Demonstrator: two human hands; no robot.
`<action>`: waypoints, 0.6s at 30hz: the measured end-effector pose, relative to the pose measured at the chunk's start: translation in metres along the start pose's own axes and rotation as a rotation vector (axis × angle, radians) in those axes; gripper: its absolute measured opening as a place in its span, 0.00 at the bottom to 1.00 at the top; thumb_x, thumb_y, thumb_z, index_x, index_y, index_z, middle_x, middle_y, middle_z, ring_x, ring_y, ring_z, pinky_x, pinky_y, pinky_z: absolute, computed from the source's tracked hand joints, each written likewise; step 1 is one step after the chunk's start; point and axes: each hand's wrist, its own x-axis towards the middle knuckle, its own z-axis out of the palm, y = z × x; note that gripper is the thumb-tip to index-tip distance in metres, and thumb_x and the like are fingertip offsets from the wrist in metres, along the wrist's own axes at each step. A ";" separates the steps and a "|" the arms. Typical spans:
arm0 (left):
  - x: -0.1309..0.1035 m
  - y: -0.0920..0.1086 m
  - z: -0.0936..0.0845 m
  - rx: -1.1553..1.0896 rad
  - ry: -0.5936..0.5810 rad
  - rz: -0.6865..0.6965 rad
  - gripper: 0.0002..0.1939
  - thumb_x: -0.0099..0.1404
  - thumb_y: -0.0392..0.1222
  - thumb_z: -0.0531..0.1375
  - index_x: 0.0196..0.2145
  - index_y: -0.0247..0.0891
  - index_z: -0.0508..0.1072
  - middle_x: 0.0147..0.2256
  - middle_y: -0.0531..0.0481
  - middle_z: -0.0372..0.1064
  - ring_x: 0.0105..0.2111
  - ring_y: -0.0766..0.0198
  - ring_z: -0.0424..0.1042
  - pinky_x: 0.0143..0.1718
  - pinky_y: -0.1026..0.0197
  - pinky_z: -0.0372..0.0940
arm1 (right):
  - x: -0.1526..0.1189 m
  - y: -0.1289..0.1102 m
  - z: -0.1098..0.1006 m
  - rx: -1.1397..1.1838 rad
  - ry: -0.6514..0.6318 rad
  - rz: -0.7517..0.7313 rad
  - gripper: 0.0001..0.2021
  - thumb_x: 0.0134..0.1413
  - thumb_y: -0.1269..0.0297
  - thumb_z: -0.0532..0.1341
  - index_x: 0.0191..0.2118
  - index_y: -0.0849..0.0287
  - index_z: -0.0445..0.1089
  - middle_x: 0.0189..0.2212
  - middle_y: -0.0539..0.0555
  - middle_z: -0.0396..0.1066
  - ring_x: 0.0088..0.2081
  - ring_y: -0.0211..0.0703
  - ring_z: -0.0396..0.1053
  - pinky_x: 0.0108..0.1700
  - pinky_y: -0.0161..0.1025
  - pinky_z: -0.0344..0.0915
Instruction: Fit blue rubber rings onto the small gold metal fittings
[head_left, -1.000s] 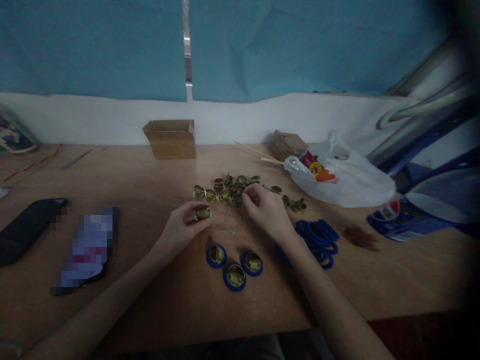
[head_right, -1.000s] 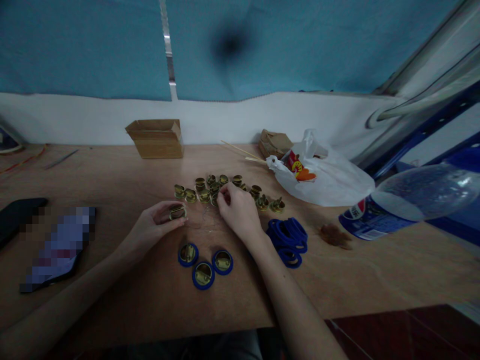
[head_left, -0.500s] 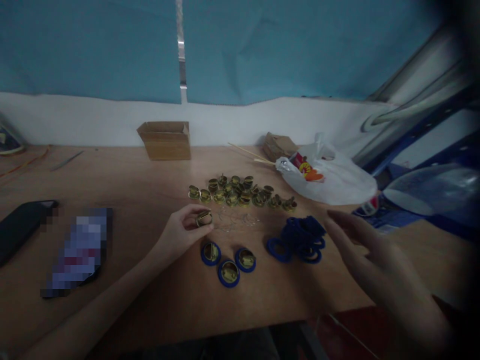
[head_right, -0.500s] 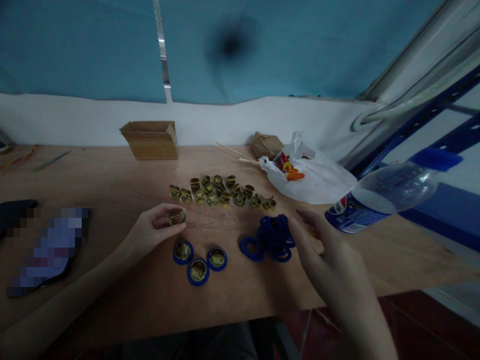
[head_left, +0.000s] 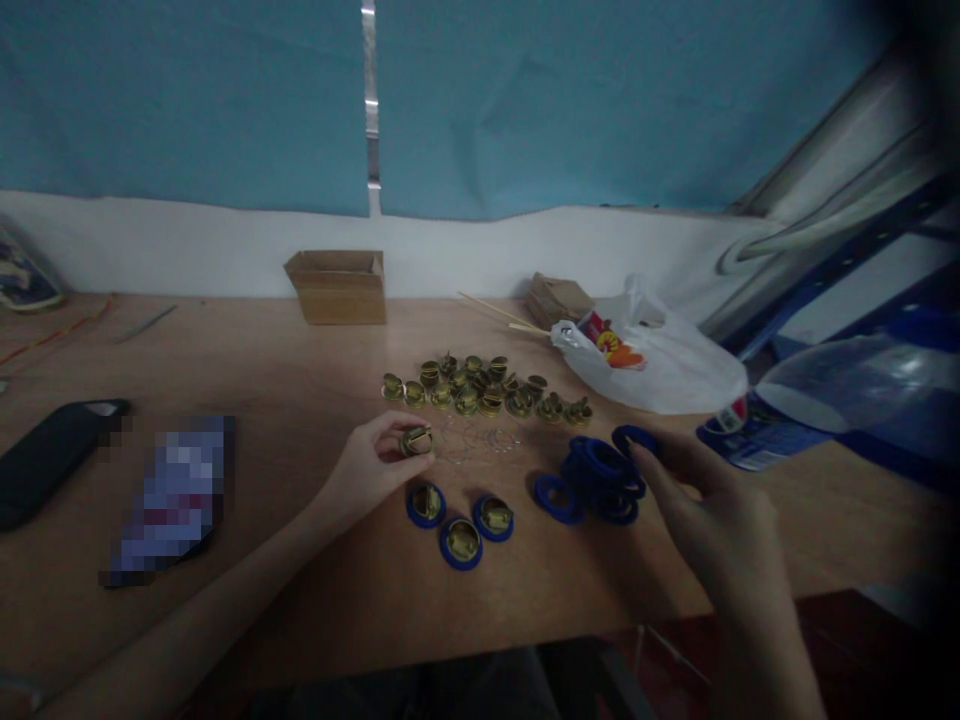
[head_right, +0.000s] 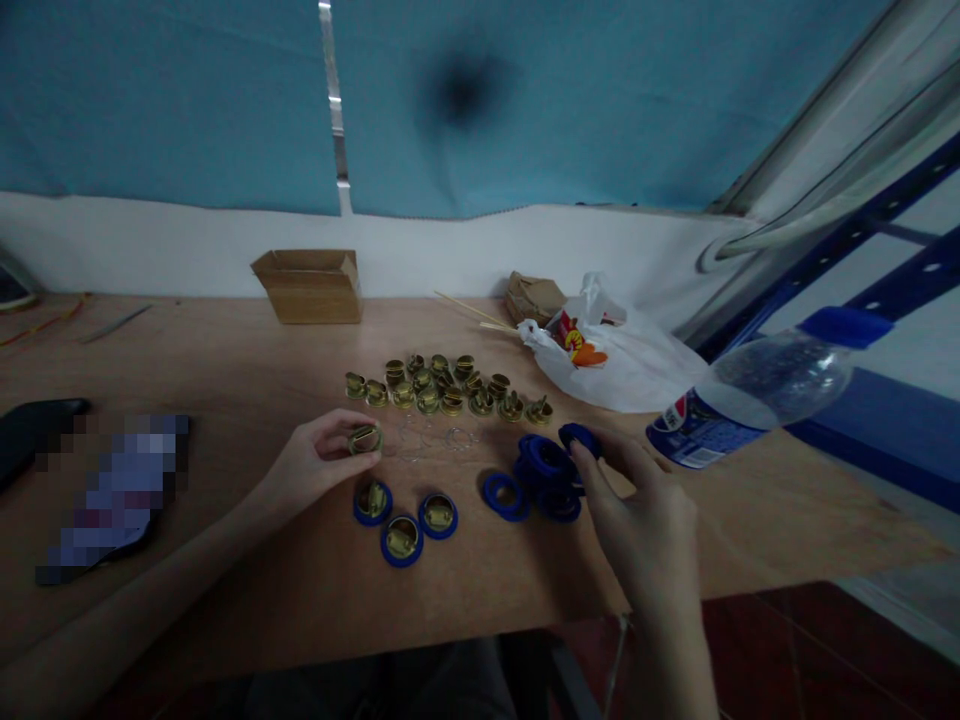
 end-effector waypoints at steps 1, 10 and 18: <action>0.000 0.001 0.000 0.006 -0.006 0.000 0.15 0.52 0.37 0.67 0.39 0.37 0.72 0.36 0.47 0.75 0.37 0.58 0.76 0.39 0.56 0.71 | -0.001 -0.006 -0.001 -0.022 0.030 0.039 0.18 0.54 0.48 0.59 0.43 0.54 0.75 0.36 0.56 0.77 0.37 0.54 0.75 0.41 0.50 0.70; -0.003 0.002 0.001 0.044 -0.046 0.032 0.17 0.55 0.43 0.67 0.42 0.37 0.72 0.37 0.47 0.76 0.36 0.58 0.76 0.37 0.59 0.70 | -0.009 -0.096 0.013 0.144 0.054 -0.281 0.13 0.55 0.59 0.62 0.47 0.52 0.73 0.43 0.54 0.76 0.41 0.50 0.74 0.46 0.46 0.70; 0.000 0.002 0.000 -0.106 0.038 0.100 0.18 0.54 0.41 0.67 0.42 0.35 0.72 0.42 0.45 0.75 0.41 0.57 0.75 0.43 0.56 0.70 | 0.011 -0.133 0.076 0.339 -0.410 -0.774 0.08 0.59 0.69 0.59 0.45 0.57 0.68 0.42 0.56 0.73 0.45 0.46 0.70 0.48 0.44 0.68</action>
